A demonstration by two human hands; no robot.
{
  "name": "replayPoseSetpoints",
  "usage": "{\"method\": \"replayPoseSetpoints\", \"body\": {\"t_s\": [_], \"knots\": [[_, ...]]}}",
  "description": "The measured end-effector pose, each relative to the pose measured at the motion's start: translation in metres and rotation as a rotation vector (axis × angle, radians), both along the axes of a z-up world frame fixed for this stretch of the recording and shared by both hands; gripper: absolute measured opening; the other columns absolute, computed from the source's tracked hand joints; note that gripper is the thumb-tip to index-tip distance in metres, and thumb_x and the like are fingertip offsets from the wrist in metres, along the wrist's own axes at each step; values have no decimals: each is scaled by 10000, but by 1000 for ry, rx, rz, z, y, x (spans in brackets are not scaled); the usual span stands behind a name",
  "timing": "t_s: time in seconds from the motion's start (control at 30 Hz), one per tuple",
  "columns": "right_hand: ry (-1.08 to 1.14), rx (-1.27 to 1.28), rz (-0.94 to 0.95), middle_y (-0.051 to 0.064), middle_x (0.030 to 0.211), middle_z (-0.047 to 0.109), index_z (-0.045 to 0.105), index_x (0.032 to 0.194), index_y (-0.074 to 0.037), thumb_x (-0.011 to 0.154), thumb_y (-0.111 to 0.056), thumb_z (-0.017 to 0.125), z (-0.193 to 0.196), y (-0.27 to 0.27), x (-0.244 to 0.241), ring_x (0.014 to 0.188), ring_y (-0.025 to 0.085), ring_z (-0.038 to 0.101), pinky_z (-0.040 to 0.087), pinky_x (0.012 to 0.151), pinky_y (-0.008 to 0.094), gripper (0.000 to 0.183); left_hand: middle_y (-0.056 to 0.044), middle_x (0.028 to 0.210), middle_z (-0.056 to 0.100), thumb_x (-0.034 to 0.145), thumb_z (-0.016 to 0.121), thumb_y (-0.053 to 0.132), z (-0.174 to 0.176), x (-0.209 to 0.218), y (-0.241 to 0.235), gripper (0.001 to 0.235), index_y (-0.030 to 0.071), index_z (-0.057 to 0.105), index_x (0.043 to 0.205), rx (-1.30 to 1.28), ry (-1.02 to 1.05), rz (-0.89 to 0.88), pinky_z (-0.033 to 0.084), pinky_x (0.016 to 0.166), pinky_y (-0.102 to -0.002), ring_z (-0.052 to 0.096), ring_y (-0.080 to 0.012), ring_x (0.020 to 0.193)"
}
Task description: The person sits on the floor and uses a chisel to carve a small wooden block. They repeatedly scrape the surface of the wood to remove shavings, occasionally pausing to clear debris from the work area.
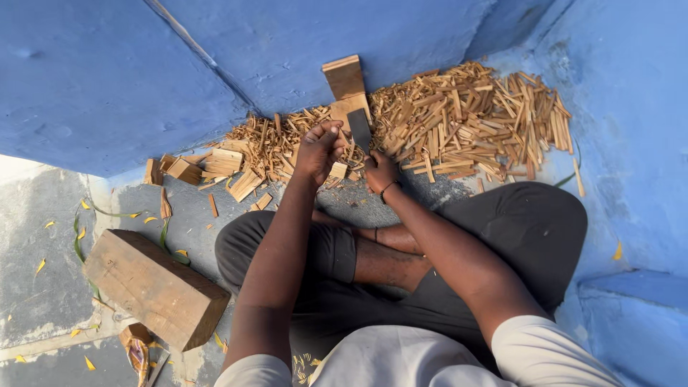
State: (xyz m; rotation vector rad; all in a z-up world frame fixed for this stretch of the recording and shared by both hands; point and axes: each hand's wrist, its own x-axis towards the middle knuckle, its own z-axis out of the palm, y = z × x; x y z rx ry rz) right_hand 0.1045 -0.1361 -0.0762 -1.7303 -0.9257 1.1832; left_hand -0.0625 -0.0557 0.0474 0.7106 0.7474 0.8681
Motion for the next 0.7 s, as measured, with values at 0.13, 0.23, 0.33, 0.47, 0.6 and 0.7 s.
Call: {"method": "replayPoseSetpoints", "body": {"t_s": [0.13,0.23,0.33,0.47,0.6,0.7], "knots": [[42,8,-38,52,775,635,494,1386,-105,1034,-290,524,-1,-1,2,464,201,596,555,425,424,399,-65,888,740,1022,650,95,-11,0,1,92,55,708,1081,-17,47,38,587,613,-236,722,-108,725],[64,-5,-101,53,772,652,510,1436,-117,1043,-295,526,-8,0,9,478,183,596,551,435,402,432,-32,853,711,998,669,67,-40,4,11,20,82,671,1011,79,143,71,572,609,-255,719,-122,724],[121,-26,-178,84,744,625,585,1411,-101,1058,-284,537,-14,6,10,476,174,572,506,419,374,401,-32,827,697,986,665,88,-71,10,22,15,73,666,984,216,300,125,566,612,-284,672,-126,701],[109,26,-195,57,729,618,534,1405,-123,1035,-264,568,-1,7,5,476,153,564,490,401,359,397,-47,799,722,964,671,135,-83,23,52,71,77,638,938,391,511,99,575,610,-297,707,-143,687],[-11,67,-181,45,701,613,591,1366,-100,1021,-235,594,26,-2,-5,485,151,573,480,423,364,371,-91,783,734,923,761,182,-74,32,76,165,46,669,906,562,883,79,554,643,-345,705,-188,685],[-112,149,-179,32,691,632,566,1390,-84,1014,-223,608,26,0,-7,481,148,588,481,434,352,404,-115,784,745,895,775,190,-72,43,84,156,58,692,902,647,981,112,556,683,-385,727,-248,706]]}}
